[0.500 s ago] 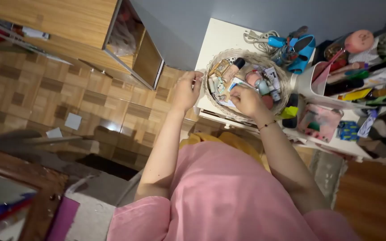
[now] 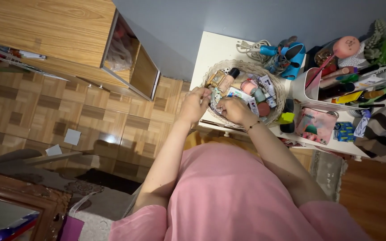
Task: Organizing and decluttering items on a desk, including sorting a basket of cosmetics and using a hair dryer and broom to tidy the area.
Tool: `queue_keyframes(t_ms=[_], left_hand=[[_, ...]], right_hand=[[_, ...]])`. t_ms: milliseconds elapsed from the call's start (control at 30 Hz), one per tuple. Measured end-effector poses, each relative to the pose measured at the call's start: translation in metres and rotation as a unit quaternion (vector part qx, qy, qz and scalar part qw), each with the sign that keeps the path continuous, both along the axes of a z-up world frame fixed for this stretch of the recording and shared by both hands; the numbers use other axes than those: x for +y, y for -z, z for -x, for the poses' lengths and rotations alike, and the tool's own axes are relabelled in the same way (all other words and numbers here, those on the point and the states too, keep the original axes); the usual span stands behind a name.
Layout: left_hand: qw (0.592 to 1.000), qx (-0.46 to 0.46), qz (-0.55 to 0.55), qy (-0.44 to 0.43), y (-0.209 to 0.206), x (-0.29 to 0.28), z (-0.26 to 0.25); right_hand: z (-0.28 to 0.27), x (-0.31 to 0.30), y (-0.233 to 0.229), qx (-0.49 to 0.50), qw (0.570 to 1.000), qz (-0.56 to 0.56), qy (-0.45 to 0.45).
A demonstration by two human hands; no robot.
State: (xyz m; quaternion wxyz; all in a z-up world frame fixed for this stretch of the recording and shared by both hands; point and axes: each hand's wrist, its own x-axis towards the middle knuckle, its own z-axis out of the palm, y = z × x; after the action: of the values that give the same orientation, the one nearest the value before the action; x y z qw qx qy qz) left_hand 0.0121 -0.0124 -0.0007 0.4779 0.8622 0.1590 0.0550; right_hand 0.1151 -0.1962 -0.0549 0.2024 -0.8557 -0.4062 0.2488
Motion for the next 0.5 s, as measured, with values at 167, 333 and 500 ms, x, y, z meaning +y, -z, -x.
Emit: queue_keyframes(t_ms=[167, 333, 500], left_hand=[[1.0, 0.004, -0.016, -0.013, 0.003, -0.008, -0.005], [0.998, -0.001, -0.069, 0.003, 0.014, -0.013, -0.018], [0.98, 0.007, -0.196, -0.023, 0.028, -0.019, -0.025]], right_hand=[[-0.004, -0.001, 0.0, 0.023, 1.0, 0.006, -0.008], [-0.009, 0.0, -0.006, 0.005, 1.0, 0.004, -0.019], [-0.012, -0.009, -0.009, 0.012, 1.0, 0.011, 0.002]])
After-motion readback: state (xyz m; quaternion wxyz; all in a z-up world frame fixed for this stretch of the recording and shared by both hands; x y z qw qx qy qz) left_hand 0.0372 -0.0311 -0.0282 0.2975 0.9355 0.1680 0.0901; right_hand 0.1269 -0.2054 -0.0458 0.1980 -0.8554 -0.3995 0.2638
